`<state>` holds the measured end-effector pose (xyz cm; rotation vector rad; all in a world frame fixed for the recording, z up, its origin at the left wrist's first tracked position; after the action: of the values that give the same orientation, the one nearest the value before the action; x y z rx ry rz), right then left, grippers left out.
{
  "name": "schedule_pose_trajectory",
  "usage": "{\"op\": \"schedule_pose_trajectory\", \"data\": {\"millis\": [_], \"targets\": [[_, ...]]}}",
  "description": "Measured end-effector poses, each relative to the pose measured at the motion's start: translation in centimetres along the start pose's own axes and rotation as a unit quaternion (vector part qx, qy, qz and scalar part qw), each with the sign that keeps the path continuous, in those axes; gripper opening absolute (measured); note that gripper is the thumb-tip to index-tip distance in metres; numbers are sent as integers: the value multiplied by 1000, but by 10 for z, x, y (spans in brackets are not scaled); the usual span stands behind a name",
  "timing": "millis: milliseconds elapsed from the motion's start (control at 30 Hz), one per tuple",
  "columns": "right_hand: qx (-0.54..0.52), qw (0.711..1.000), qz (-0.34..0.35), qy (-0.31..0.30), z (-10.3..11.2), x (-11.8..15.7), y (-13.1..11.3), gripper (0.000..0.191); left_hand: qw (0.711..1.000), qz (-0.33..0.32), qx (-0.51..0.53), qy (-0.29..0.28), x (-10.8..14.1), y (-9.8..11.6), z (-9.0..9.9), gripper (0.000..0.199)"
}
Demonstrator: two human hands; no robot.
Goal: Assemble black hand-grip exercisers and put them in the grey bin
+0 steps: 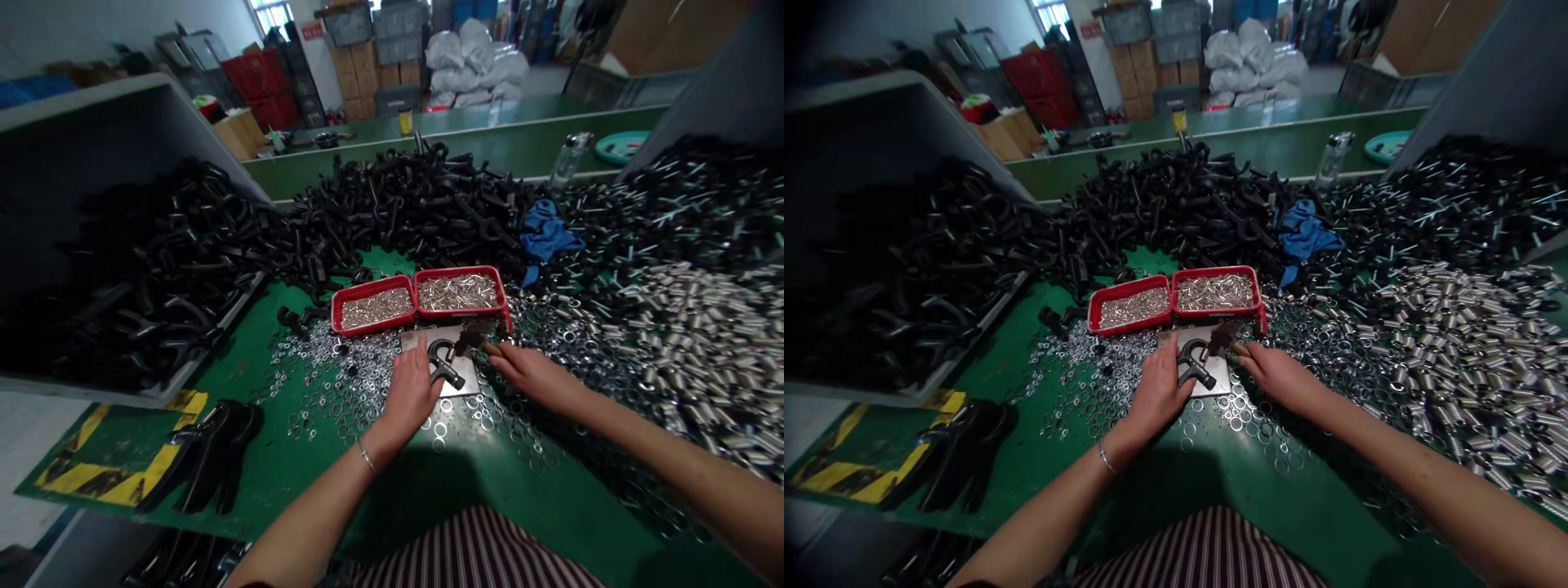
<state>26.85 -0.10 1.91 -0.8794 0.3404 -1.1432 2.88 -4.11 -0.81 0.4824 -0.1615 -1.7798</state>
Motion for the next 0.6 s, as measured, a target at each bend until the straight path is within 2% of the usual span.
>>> {"op": "schedule_pose_trajectory", "data": {"millis": [100, 167, 233, 267, 333, 400, 467, 533, 600], "targets": [[-186, 980, -70, -16, 8, 13, 20, 35, 995, 27, 89, -32, -9, -3, 11, 67], [-238, 966, -95, 39, 21, 25, 41, 39, 971, 83, 213, -65, -15, -9, 18, 63], [-162, 975, -111, 108, 41, 36, 66, 40, 940, 132, 303, -84, -19, -16, 20, 68], [-84, 980, -109, 142, 52, 40, 77, 39, 938, 142, 305, -79, -20, -21, 20, 72], [101, 971, -63, 210, 71, 42, 89, 37, 963, 134, 231, -46, -18, -30, 16, 71], [241, 938, 31, 248, 79, 35, 86, 39, 985, 106, 135, -15, -13, -35, 11, 52], [296, 919, 124, 227, 73, 19, 72, 46, 993, 79, 89, -4, -5, -35, 5, 39], [303, 921, 185, 162, 60, -2, 55, 58, 995, 65, 70, -9, 2, -30, 0, 43], [299, 923, 219, 108, 48, -22, 44, 62, 997, 55, 59, -16, 6, -25, -3, 52]]}}
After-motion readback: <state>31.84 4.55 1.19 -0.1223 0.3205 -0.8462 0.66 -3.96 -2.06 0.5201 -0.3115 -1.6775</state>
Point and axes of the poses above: each hand's wrist, its own x-axis away from the middle knuckle, its own z-axis out of the back of the hand, y = z × x, the point moved 2 cm from there along -x, towards the middle knuckle, and after that the axes turned 9 degrees about -x, right-handed, at the moved point
